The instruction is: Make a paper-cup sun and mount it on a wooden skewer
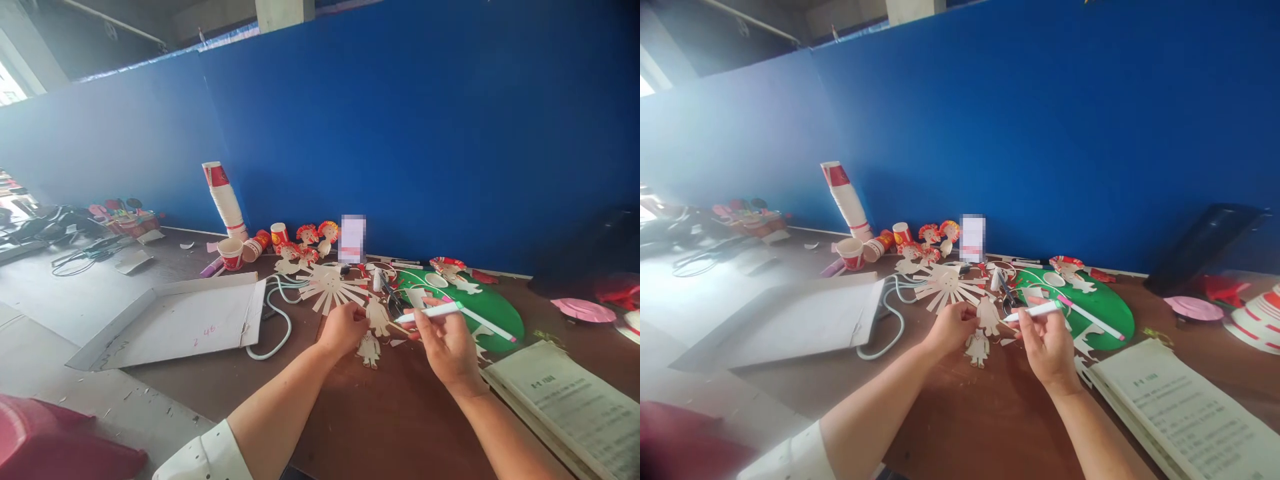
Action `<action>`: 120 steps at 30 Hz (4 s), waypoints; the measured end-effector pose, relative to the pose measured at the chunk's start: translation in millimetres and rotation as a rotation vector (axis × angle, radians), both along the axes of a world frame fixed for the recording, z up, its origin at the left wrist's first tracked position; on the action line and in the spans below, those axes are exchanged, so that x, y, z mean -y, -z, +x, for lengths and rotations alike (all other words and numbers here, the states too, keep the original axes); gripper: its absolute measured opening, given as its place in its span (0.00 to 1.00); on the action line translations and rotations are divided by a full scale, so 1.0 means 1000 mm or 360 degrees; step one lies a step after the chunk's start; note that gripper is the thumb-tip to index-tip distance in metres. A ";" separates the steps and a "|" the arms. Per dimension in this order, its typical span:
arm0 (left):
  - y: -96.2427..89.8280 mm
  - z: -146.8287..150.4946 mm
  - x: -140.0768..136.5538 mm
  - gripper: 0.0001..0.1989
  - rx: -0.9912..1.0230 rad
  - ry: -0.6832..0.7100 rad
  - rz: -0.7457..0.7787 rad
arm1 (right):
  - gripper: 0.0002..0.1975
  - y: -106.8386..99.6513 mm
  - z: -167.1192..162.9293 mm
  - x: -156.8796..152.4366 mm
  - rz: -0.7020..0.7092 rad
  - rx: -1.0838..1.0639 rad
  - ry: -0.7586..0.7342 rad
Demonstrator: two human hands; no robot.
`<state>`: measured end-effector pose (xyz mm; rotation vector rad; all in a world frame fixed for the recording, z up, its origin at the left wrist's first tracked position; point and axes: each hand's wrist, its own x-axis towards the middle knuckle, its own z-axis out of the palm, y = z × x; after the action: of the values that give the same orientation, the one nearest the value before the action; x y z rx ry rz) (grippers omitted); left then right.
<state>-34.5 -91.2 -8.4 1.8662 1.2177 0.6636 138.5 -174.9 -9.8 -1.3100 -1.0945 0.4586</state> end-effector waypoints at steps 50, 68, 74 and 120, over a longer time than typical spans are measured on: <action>-0.005 0.001 0.072 0.25 -0.1115 0.0761 0.0831 | 0.10 0.018 0.007 -0.004 -0.0107 0.0649 0.0004; -0.009 -0.006 0.062 0.18 -0.1224 0.0905 0.0739 | 0.13 0.022 0.005 -0.006 -0.0232 0.0762 0.0002; -0.009 -0.006 0.060 0.14 -0.1181 0.0921 0.0650 | 0.12 0.031 0.009 -0.005 -0.0283 0.0675 -0.0027; 0.013 0.001 0.058 0.16 -0.1078 0.0714 0.0856 | 0.14 0.025 0.014 0.000 -0.0229 0.0810 -0.0113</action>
<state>-33.5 -149.3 -21.9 2.8520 0.9908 0.0921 152.9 -175.4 -34.4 -1.5657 -1.5551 0.2623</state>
